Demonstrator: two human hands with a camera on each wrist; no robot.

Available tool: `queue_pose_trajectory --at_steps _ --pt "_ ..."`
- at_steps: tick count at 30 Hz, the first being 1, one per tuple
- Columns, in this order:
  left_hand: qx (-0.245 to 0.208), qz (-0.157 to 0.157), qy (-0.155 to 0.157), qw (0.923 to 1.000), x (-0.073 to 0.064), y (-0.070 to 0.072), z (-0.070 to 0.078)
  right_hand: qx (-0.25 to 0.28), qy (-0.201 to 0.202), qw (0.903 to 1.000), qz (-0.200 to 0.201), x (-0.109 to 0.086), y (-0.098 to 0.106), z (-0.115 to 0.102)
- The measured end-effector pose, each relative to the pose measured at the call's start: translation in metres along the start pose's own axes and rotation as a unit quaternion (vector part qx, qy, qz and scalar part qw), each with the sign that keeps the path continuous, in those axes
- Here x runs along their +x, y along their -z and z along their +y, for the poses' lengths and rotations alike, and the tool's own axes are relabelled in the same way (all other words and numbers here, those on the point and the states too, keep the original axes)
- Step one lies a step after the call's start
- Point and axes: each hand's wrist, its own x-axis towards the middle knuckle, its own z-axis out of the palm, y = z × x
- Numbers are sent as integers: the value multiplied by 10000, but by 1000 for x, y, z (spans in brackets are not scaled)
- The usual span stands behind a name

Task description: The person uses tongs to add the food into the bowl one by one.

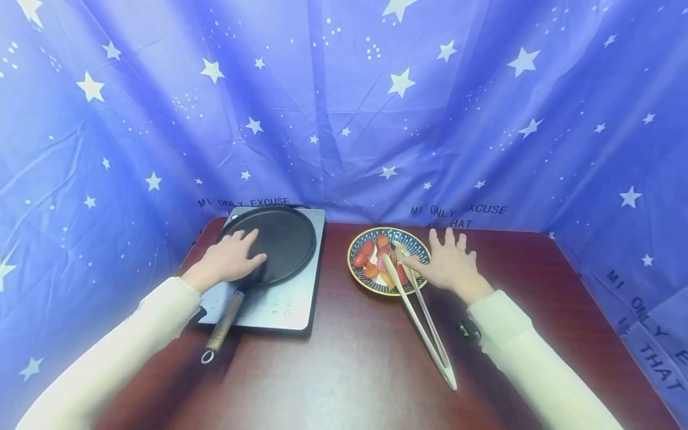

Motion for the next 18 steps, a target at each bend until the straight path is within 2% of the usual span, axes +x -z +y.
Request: queue_pose_trajectory --at_steps 6,11,14,18 --pt "39 -259 -46 9996 -20 -5 -12 -32 -43 10000 -32 -3 -2 1" --pt "-19 -359 56 9993 -38 -13 -18 -8 -102 9999 -20 -3 -4 3" --pt "-81 -268 81 9996 -49 -19 -19 -4 -114 9999 -22 -2 -5 5" --pt "-157 68 -9 9999 -64 -27 -21 24 -142 9999 -10 -4 -6 6"
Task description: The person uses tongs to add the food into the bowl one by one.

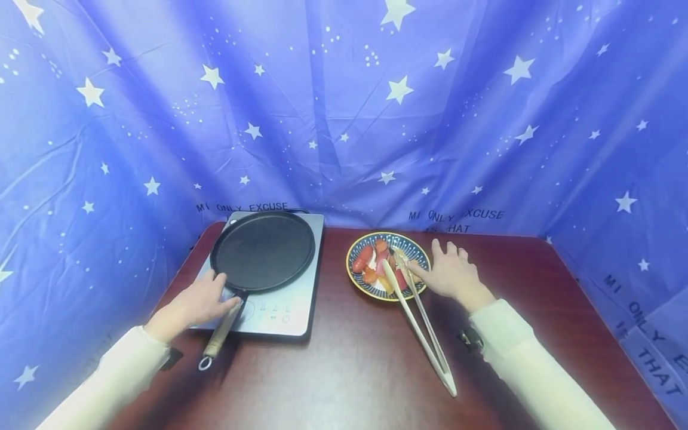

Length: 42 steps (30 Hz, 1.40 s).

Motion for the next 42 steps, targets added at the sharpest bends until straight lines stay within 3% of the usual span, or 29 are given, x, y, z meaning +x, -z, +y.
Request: queue_pose_trajectory --at_steps 10,17,23,32,37,42 --pt "-300 293 65 9991 -31 -21 -1 36 -23 10000 -14 -1 -4 -1" --pt "-1091 574 288 9920 -37 -37 2 43 -25 10000 12 0 -1 -1" --pt "-1492 747 610 9841 -42 -51 8 117 91 9998 165 -6 -7 1" --pt "-1776 698 1401 9716 -52 -75 19 184 256 9989 336 -33 -24 11" --pt "-1812 929 1442 9684 -51 -76 20 388 317 9976 477 -40 -26 11" --pt "-1764 957 1444 9689 -50 -76 20 690 549 9933 743 -49 -31 11"
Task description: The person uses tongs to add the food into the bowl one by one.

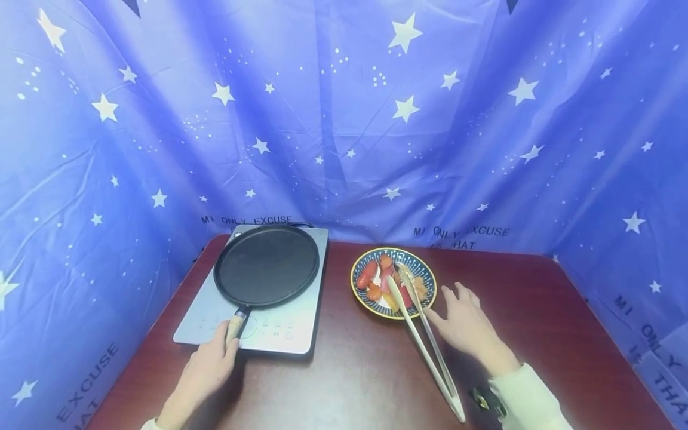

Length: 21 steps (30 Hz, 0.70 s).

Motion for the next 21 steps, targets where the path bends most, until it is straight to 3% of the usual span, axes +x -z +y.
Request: queue_pose_trajectory --at_steps 10,21 --pt "-28 78 4 10000 0 -4 3 -117 234 9996 126 -29 -3 -8" --pt "-42 50 174 9998 1 -4 -1 -252 -179 9985 -447 -54 -7 -18"
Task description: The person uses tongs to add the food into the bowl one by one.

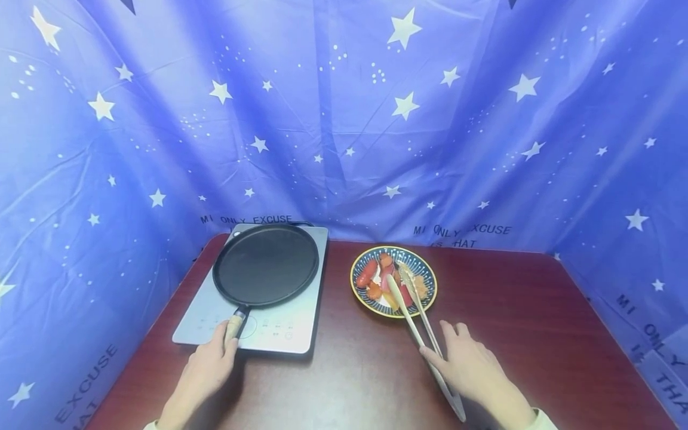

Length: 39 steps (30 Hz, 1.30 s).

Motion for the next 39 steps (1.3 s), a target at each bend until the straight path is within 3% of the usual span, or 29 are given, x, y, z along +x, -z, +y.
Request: queue_pose_trajectory --at_steps 7,22,26,33,39 --pt "-75 -30 73 9999 -1 1 0 130 -71 9997 -204 -9 -6 -3" --pt "-160 -11 21 9999 -3 1 4 431 157 9986 263 -18 -28 -8" --pt "-195 -9 29 9998 -3 1 4 373 -83 9991 182 -19 -29 -7" --pt "-184 81 -31 9998 -1 1 1 -318 -592 9972 329 -19 -27 -5" --pt "-223 90 51 9997 -2 1 0 -326 -708 9968 156 -15 -33 0"
